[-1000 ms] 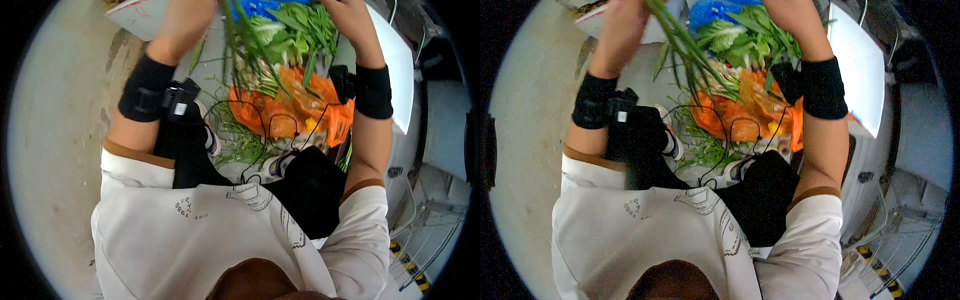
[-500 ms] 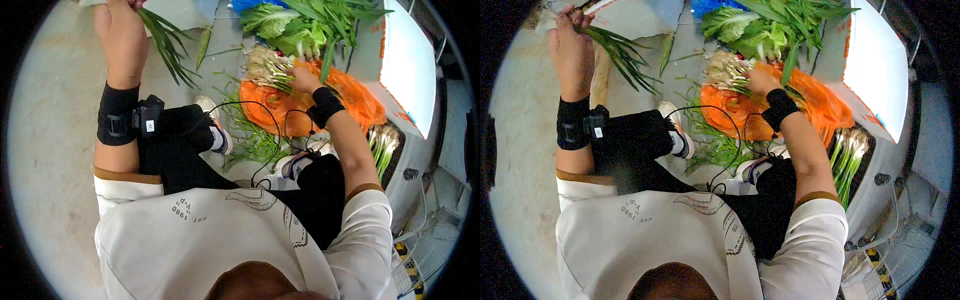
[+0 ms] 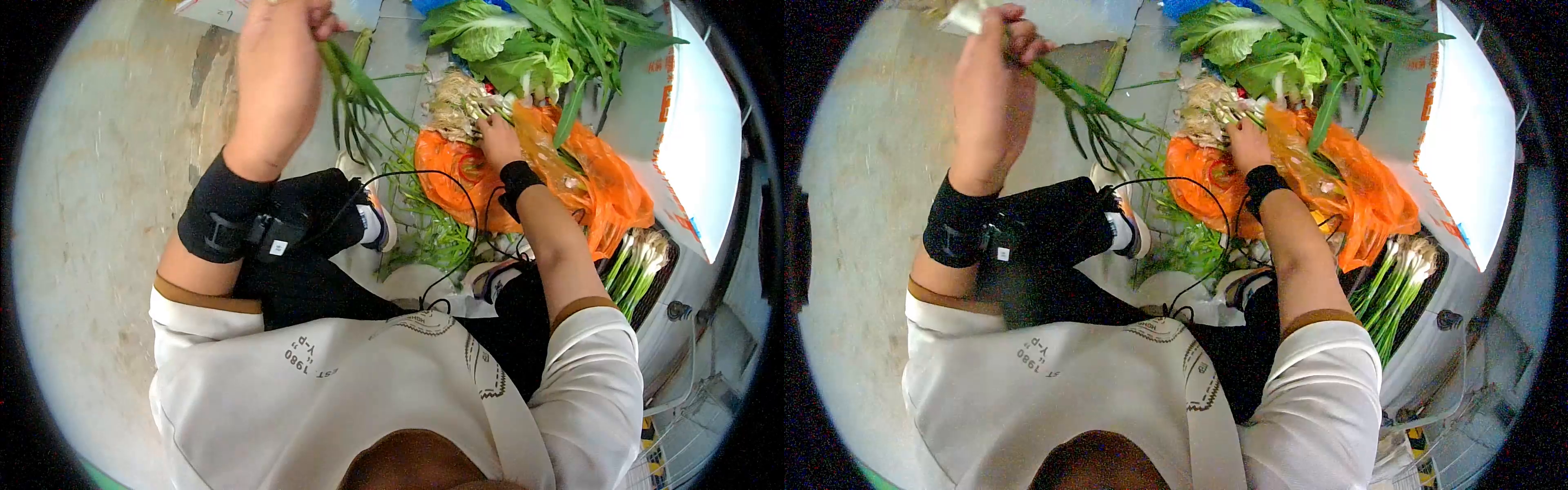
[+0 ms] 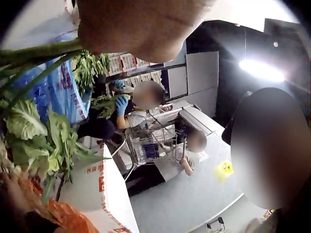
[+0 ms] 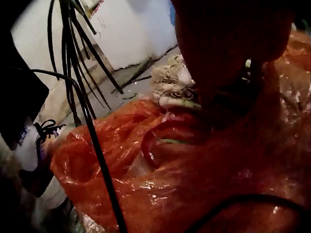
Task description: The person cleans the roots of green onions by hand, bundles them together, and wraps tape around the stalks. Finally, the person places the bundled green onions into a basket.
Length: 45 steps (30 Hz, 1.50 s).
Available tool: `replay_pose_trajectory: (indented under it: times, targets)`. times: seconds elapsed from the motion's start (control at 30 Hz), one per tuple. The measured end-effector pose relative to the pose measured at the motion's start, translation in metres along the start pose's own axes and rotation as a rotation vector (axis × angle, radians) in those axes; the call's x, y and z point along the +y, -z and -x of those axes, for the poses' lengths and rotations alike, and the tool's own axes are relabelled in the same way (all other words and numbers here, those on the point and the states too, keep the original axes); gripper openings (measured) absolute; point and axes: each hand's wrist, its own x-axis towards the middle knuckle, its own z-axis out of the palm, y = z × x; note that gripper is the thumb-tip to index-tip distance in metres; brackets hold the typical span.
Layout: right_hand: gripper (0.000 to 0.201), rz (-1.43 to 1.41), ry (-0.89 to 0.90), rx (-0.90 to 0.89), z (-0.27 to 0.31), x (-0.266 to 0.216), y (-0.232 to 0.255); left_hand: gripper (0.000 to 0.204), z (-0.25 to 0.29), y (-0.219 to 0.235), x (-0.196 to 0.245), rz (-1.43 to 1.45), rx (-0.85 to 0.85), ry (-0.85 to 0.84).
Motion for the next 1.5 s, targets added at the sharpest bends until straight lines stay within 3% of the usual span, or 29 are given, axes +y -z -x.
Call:
replay_pose_trajectory:
  times: [0.03, 0.07, 0.1, 0.13, 0.2, 0.27, 0.43, 0.8, 0.93, 1.0, 1.03, 1.1, 1.2, 1.27, 1.33, 1.4, 1.47, 1.5]
  targets:
    - [0.029, 0.049, 0.103, 0.148, 0.001, 0.003, -0.004, 0.025, 0.003, -0.007, -0.011, 0.018, 0.055, 0.016]
    - [0.023, 0.096, 0.206, 0.299, 0.001, 0.006, -0.008, 0.024, 0.007, -0.006, -0.011, 0.01, -0.016, 0.089]
    - [0.02, 0.087, 0.328, 0.315, 0.001, 0.009, -0.01, 0.024, 0.011, -0.008, -0.011, -0.014, -0.056, 0.1]
    - [0.02, 0.082, 0.336, 0.31, 0.0, 0.009, -0.013, 0.023, 0.017, -0.013, -0.011, -0.038, -0.093, 0.111]
    - [0.015, -0.025, 0.339, 0.22, 0.0, 0.007, -0.02, 0.024, 0.028, -0.017, -0.015, -0.009, -0.069, 0.132]
    - [0.014, -0.024, 0.273, 0.259, 0.003, 0.005, -0.024, 0.015, 0.03, -0.012, -0.027, 0.153, -0.102, 0.153]
    - [0.012, -0.036, 0.171, 0.37, 0.015, 0.003, -0.031, 0.014, 0.048, -0.023, -0.027, 0.133, -0.146, 0.24]
    - [0.011, -0.014, 0.034, 0.276, 0.01, -0.003, -0.029, 0.015, 0.051, -0.035, -0.028, 0.096, -0.165, 0.243]
    - [0.014, -0.073, 0.164, 0.253, 0.011, -0.001, -0.003, 0.015, 0.045, -0.028, -0.03, 0.066, -0.177, 0.209]
    - [0.014, -0.434, 0.157, 0.3, 0.003, 0.006, 0.006, 0.014, 0.039, -0.028, -0.028, 0.053, -0.201, 0.206]
    - [0.02, -0.542, 0.233, 0.401, -0.006, -0.001, 0.029, 0.014, 0.036, -0.028, -0.024, 0.059, -0.189, 0.177]
    - [0.022, -0.659, 0.204, 0.405, -0.003, -0.02, 0.071, 0.015, 0.031, -0.03, -0.015, 0.067, -0.155, 0.223]
    - [0.025, -0.783, 0.21, 0.477, -0.007, -0.054, 0.144, 0.016, 0.019, -0.026, -0.003, -0.006, -0.185, 0.071]
    - [0.023, -1.195, 0.251, 0.521, -0.021, -0.077, 0.199, 0.017, 0.009, -0.019, 0.006, -0.004, -0.119, 0.063]
    - [0.024, -1.193, 0.33, 0.621, -0.025, -0.088, 0.236, 0.018, 0.004, -0.025, 0.011, 0.017, -0.101, -0.048]
    - [0.027, -1.523, 0.37, 0.547, -0.014, -0.116, 0.289, 0.021, 0.007, -0.017, 0.013, -0.025, -0.128, 0.031]
    - [0.028, -1.444, 0.417, 0.559, -0.006, -0.117, 0.303, 0.025, 0.015, -0.023, 0.016, -0.017, -0.097, 0.013]
    - [0.027, -1.551, 0.451, 0.516, -0.002, -0.138, 0.324, 0.024, 0.012, -0.016, 0.025, -0.004, -0.137, -0.003]
